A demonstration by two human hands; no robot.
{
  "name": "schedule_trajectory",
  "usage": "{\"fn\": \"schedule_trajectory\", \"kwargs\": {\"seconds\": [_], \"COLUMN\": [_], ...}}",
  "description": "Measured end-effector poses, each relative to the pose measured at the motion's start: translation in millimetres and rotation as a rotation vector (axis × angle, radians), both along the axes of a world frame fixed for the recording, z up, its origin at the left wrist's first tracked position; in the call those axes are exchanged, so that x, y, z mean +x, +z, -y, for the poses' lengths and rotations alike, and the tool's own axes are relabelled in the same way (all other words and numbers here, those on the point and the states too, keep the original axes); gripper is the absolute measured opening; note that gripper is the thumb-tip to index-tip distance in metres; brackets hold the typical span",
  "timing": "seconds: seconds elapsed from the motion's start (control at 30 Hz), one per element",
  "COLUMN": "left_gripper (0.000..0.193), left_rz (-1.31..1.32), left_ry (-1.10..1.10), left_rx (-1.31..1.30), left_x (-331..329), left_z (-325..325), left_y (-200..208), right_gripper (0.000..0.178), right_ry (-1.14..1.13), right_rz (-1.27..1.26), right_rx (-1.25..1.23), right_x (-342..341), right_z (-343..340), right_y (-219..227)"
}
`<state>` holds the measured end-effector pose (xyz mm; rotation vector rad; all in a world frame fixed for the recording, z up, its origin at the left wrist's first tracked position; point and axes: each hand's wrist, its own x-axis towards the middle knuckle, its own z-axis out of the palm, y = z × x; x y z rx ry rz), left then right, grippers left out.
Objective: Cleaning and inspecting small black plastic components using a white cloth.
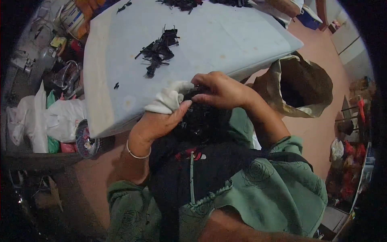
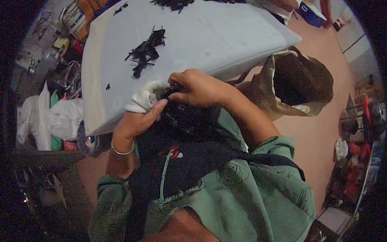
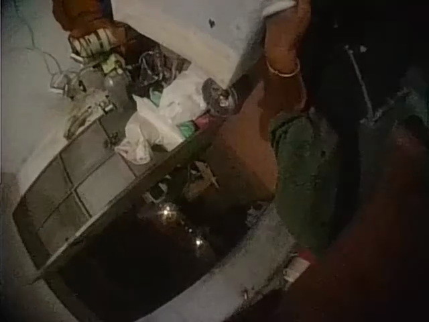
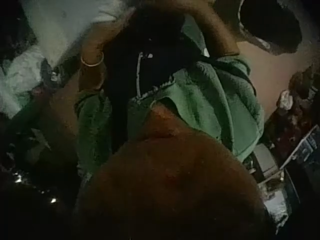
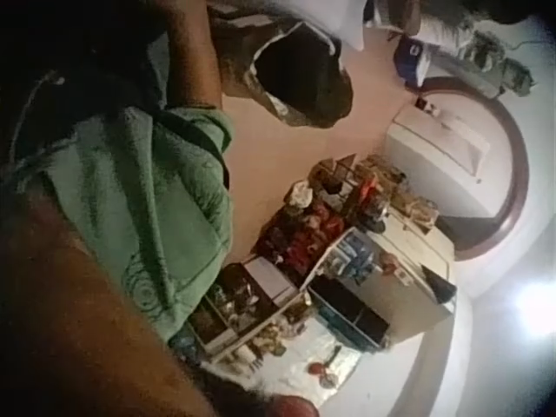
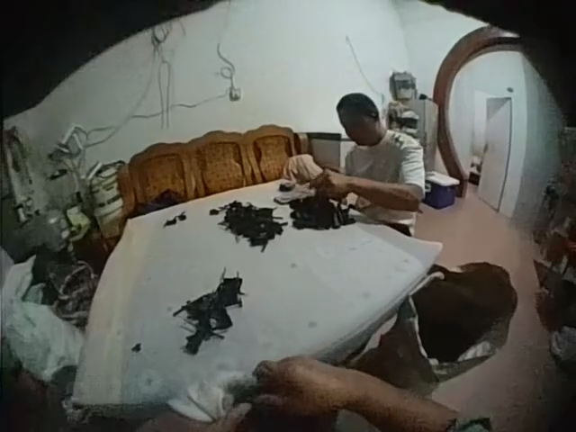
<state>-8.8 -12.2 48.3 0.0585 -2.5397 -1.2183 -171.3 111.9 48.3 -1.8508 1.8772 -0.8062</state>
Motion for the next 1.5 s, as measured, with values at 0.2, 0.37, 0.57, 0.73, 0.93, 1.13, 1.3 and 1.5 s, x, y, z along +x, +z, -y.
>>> {"fn": "schedule_trajectory", "kwargs": {"seconds": [0.2, 0.37, 0.57, 0.73, 0.93, 1.13, 1.3, 1.5], "left_gripper": [0.026, 0.022, 0.019, 0.021, 0.019, 0.018, 0.017, 0.020], "left_rz": [-0.110, -0.150, -0.052, -0.215, -0.331, -0.362, -0.165, -0.212], "left_ry": [0.207, 0.202, 0.260, 0.403, 0.420, 0.413, 0.359, 0.344], "left_rx": [0.471, 0.561, 0.476, 0.100, -0.126, -0.324, 0.542, 0.701], "left_x": [4, 0, 2, -3, -7, -11, -5, -2], "left_z": [-12, -13, -28, -24, -30, -28, -32, -24], "left_y": [-12, -18, -6, -27, -28, -34, -7, -16], "right_gripper": [0.037, 0.027, 0.015, 0.022, 0.028, 0.029, 0.020, 0.019], "right_ry": [-0.130, -0.091, -0.259, -0.145, -0.261, -0.279, -0.200, -0.052], "right_rz": [0.308, 0.149, 0.203, 0.294, 0.400, 0.510, 0.616, 0.344], "right_rx": [-0.145, -0.527, -0.506, -0.377, -0.317, -0.321, -0.272, -0.233], "right_x": [22, 41, 36, 37, 48, 52, 33, 19], "right_z": [-1, 1, 6, 0, 4, 11, 5, -5], "right_y": [4, -6, -10, -14, -22, -33, -27, -30]}}
